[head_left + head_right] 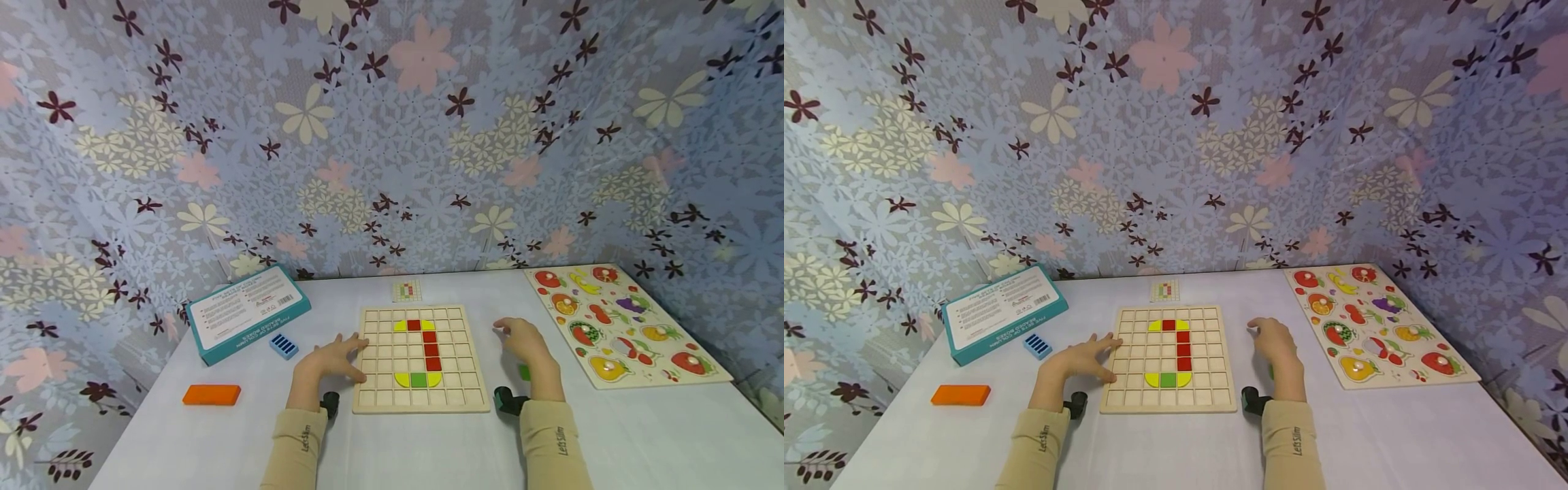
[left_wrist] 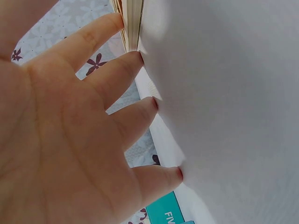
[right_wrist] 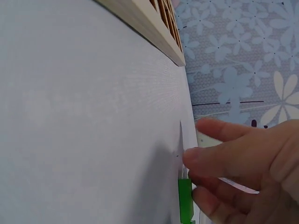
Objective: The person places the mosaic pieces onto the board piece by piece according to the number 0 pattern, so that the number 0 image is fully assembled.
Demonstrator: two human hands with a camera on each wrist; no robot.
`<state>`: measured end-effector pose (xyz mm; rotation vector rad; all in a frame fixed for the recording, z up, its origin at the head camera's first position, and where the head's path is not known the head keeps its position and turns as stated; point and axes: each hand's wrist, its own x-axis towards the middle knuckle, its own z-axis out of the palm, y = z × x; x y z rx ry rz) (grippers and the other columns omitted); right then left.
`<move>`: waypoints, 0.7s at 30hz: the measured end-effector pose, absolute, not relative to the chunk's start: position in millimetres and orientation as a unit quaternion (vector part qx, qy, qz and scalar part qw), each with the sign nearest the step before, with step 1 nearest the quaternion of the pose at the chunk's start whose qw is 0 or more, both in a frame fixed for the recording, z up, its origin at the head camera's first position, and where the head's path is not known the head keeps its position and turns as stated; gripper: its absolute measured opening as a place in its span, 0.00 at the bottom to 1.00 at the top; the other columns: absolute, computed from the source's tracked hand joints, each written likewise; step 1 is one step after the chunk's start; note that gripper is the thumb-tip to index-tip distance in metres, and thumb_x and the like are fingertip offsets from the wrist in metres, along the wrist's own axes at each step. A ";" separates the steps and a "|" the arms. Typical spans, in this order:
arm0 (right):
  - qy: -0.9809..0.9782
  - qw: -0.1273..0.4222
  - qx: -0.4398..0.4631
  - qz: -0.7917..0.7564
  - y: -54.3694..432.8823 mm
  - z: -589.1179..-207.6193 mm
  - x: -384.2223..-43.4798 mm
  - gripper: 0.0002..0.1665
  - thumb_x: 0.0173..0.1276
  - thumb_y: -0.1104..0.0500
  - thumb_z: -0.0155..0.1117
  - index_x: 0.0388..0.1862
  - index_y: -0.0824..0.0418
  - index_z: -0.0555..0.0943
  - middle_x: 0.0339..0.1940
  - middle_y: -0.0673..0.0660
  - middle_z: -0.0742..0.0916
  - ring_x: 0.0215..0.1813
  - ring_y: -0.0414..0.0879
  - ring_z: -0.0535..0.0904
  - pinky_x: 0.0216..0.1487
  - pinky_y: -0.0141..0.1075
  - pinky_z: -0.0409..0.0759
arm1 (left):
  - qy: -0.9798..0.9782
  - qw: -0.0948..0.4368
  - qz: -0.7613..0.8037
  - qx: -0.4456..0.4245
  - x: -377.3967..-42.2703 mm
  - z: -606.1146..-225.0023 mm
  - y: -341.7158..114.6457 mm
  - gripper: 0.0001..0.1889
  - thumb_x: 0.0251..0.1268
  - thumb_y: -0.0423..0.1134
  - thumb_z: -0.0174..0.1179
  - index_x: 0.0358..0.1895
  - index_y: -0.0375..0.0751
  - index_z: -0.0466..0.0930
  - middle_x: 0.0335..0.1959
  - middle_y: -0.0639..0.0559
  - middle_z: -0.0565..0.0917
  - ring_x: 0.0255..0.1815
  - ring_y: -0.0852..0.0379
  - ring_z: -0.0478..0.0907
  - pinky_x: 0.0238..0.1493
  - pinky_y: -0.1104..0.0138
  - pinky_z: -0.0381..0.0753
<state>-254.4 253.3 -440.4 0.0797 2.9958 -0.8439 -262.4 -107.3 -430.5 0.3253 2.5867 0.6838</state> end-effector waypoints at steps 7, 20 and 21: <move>0.970 0.018 0.064 -0.234 255.0 -437.0 -250.6 0.25 0.53 0.72 0.52 0.53 0.67 0.76 0.52 0.75 0.75 0.51 0.72 0.70 0.46 0.61 0.71 | 0.935 0.222 0.248 0.121 -262.4 -430.4 -107.5 0.40 0.46 0.46 0.69 0.67 0.49 0.65 0.73 0.47 0.55 0.74 0.41 0.42 0.65 0.35 0.34; 0.969 0.005 0.059 -0.239 257.2 -436.9 -250.5 0.25 0.52 0.74 0.54 0.52 0.67 0.77 0.36 0.66 0.80 0.39 0.61 0.75 0.41 0.55 0.72 | 0.935 0.223 0.248 0.120 -261.2 -429.1 -107.5 0.39 0.46 0.46 0.70 0.66 0.49 0.65 0.72 0.46 0.55 0.74 0.41 0.42 0.65 0.34 0.34; 0.969 0.001 0.052 -0.243 257.3 -437.6 -251.1 0.25 0.51 0.75 0.54 0.51 0.67 0.77 0.34 0.66 0.80 0.37 0.59 0.74 0.40 0.53 0.73 | 0.935 0.223 0.247 0.121 -261.3 -429.4 -107.5 0.39 0.46 0.46 0.70 0.66 0.49 0.66 0.72 0.46 0.55 0.74 0.41 0.42 0.65 0.34 0.34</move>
